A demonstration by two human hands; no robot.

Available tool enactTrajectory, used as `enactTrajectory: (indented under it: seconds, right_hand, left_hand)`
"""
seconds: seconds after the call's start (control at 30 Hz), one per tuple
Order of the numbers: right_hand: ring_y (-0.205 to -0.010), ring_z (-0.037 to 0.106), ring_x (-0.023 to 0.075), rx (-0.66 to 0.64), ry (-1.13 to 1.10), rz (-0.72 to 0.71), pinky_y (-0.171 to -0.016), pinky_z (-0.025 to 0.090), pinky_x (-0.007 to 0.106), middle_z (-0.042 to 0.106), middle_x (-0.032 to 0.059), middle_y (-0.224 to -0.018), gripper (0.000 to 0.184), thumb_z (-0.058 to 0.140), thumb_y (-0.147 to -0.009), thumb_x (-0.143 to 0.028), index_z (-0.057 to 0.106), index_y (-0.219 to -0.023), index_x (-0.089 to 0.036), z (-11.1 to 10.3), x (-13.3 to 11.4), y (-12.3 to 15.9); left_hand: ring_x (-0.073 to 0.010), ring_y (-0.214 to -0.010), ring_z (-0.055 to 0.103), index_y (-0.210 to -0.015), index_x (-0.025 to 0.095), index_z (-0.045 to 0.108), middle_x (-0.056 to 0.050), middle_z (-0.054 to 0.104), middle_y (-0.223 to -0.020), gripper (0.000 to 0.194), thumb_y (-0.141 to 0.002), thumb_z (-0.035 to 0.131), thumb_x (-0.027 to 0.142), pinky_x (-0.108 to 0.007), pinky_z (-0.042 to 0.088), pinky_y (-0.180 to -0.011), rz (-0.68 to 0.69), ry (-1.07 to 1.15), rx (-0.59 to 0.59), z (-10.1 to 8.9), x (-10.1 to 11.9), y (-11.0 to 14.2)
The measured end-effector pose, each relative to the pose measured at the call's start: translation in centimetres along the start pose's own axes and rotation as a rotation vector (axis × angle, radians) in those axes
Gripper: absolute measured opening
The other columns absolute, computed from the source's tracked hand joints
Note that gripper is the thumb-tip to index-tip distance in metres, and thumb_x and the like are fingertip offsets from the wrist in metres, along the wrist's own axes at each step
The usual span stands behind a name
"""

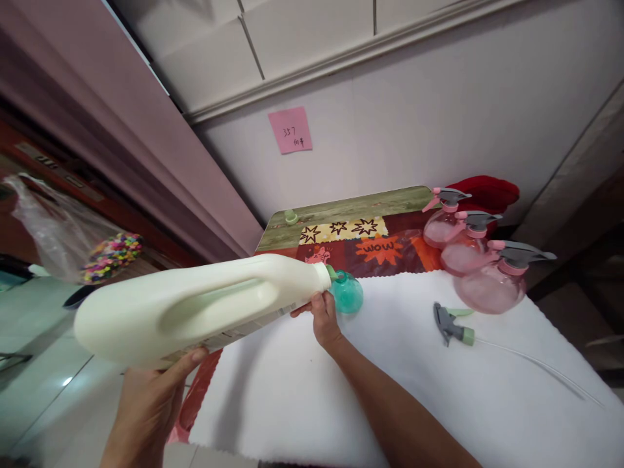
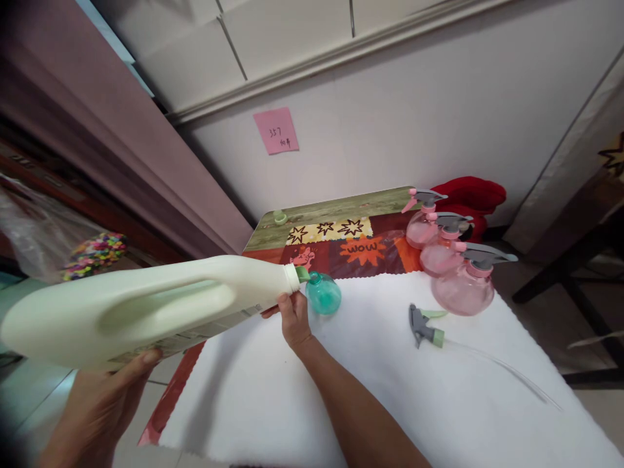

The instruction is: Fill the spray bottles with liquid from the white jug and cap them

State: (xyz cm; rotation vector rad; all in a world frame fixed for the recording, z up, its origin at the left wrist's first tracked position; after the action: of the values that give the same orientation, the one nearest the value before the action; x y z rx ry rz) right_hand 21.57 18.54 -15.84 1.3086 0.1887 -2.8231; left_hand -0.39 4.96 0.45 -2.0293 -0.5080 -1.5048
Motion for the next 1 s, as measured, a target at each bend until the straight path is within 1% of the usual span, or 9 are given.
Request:
enactTrajectory:
  seconds: [0.2, 0.4, 0.53, 0.63, 0.73, 0.9, 1.0]
  right_hand:
    - [-0.054, 0.074, 0.0224, -0.004, -0.001, -0.001, -0.057, 0.061, 0.032, 0.081, 0.0122, -0.078, 0.053, 0.061, -0.087, -0.066, 0.067, -0.099, -0.014, 0.07, -0.1, 0.05]
    - [-0.054, 0.074, 0.0222, -0.002, -0.01, -0.001, -0.057, 0.061, 0.031, 0.079, 0.0099, -0.072, 0.05, 0.062, -0.087, -0.064, 0.065, -0.097, -0.015, -0.04, 0.17, 0.01]
    - [-0.054, 0.074, 0.0218, -0.003, -0.025, 0.005, -0.057, 0.06, 0.031, 0.08, 0.0097, -0.074, 0.05, 0.064, -0.086, -0.065, 0.064, -0.097, -0.016, -0.05, 0.31, 0.0]
    - [-0.054, 0.074, 0.0217, -0.006, -0.046, 0.006, -0.056, 0.06, 0.03, 0.081, 0.0107, -0.078, 0.05, 0.065, -0.085, -0.063, 0.064, -0.099, -0.015, -0.01, 0.31, 0.01]
    - [-0.053, 0.073, 0.0215, -0.002, -0.051, 0.005, -0.055, 0.06, 0.03, 0.08, 0.0106, -0.079, 0.051, 0.066, -0.084, -0.064, 0.065, -0.099, -0.014, 0.02, 0.2, -0.03]
    - [-0.052, 0.073, 0.0206, -0.001, -0.058, 0.002, -0.054, 0.06, 0.029, 0.08, 0.009, -0.075, 0.051, 0.066, -0.084, -0.064, 0.065, -0.098, -0.015, 0.11, 0.0, -0.12]
    - [-0.051, 0.072, 0.0199, -0.004, -0.053, -0.006, -0.053, 0.06, 0.028, 0.08, 0.009, -0.075, 0.05, 0.065, -0.085, -0.063, 0.066, -0.099, -0.015, 0.11, -0.01, -0.1]
  left_hand:
    - [-0.0346, -0.111, 0.07, -0.112, 0.025, 0.076, -0.005, 0.08, -0.1, 0.06, -0.055, 0.092, 0.032, -0.049, 0.051, -0.108, -0.001, 0.014, -0.013, -0.29, -0.48, -0.16]
    - [-0.0347, -0.107, 0.071, -0.111, 0.025, 0.077, -0.004, 0.08, -0.098, 0.058, -0.055, 0.092, 0.031, -0.049, 0.052, -0.107, 0.0, 0.008, -0.019, -0.46, -0.65, -0.23]
    - [-0.0325, -0.104, 0.072, -0.109, 0.024, 0.077, -0.004, 0.08, -0.097, 0.056, -0.056, 0.092, 0.03, -0.045, 0.054, -0.104, 0.006, 0.019, -0.018, -0.47, -0.63, -0.24]
    - [-0.0305, -0.103, 0.072, -0.112, 0.024, 0.076, -0.003, 0.08, -0.099, 0.057, -0.057, 0.092, 0.028, -0.042, 0.054, -0.103, 0.012, 0.046, -0.036, -0.34, -0.67, -0.23]
    - [-0.029, -0.101, 0.072, -0.114, 0.023, 0.076, -0.003, 0.08, -0.101, 0.059, -0.058, 0.092, 0.027, -0.041, 0.054, -0.103, 0.023, 0.051, -0.031, -0.47, -0.65, -0.25]
    - [-0.0275, -0.102, 0.071, -0.116, 0.023, 0.075, -0.003, 0.08, -0.103, 0.059, -0.059, 0.092, 0.028, -0.043, 0.049, -0.11, 0.021, 0.037, -0.036, -0.43, -0.67, -0.28]
    - [-0.0301, -0.101, 0.071, -0.118, 0.023, 0.074, -0.004, 0.079, -0.102, 0.062, -0.059, 0.091, 0.033, -0.048, 0.05, -0.108, 0.041, 0.0, -0.033, -0.37, -0.46, -0.25]
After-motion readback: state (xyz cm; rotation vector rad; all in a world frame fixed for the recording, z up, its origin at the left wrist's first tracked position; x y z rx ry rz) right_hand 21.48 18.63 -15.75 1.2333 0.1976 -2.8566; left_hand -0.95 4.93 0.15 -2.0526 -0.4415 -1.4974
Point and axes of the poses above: each hand's wrist, its own y-axis away from the middle knuckle, its own z-axis out of the palm, x = y × z, the point moved 9 cm from there along -y, towards the middle knuckle
